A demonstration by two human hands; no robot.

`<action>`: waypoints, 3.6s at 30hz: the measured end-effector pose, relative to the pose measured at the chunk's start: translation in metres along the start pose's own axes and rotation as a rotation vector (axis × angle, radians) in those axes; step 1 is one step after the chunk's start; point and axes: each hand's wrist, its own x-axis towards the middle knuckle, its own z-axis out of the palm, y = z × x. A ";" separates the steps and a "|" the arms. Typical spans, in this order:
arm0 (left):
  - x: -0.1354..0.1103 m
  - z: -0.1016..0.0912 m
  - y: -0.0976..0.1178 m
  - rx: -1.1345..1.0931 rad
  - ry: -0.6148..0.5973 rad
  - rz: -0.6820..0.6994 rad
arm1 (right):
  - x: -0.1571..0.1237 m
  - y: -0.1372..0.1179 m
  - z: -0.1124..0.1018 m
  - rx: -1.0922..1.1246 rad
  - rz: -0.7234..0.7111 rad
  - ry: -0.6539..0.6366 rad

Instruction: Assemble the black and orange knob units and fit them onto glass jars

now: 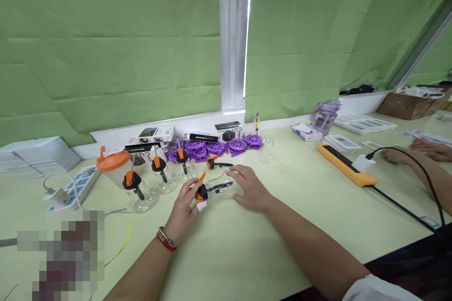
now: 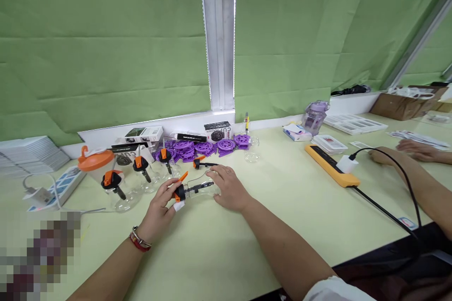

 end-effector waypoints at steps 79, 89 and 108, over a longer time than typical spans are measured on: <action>-0.003 0.001 0.005 0.000 0.015 0.049 | -0.008 0.018 -0.003 1.221 0.696 -0.310; -0.002 0.001 0.003 -0.007 0.018 0.029 | -0.011 0.021 -0.011 1.347 0.619 -0.335; -0.002 -0.001 0.003 -0.004 0.028 0.034 | -0.010 0.022 -0.012 1.301 0.649 -0.313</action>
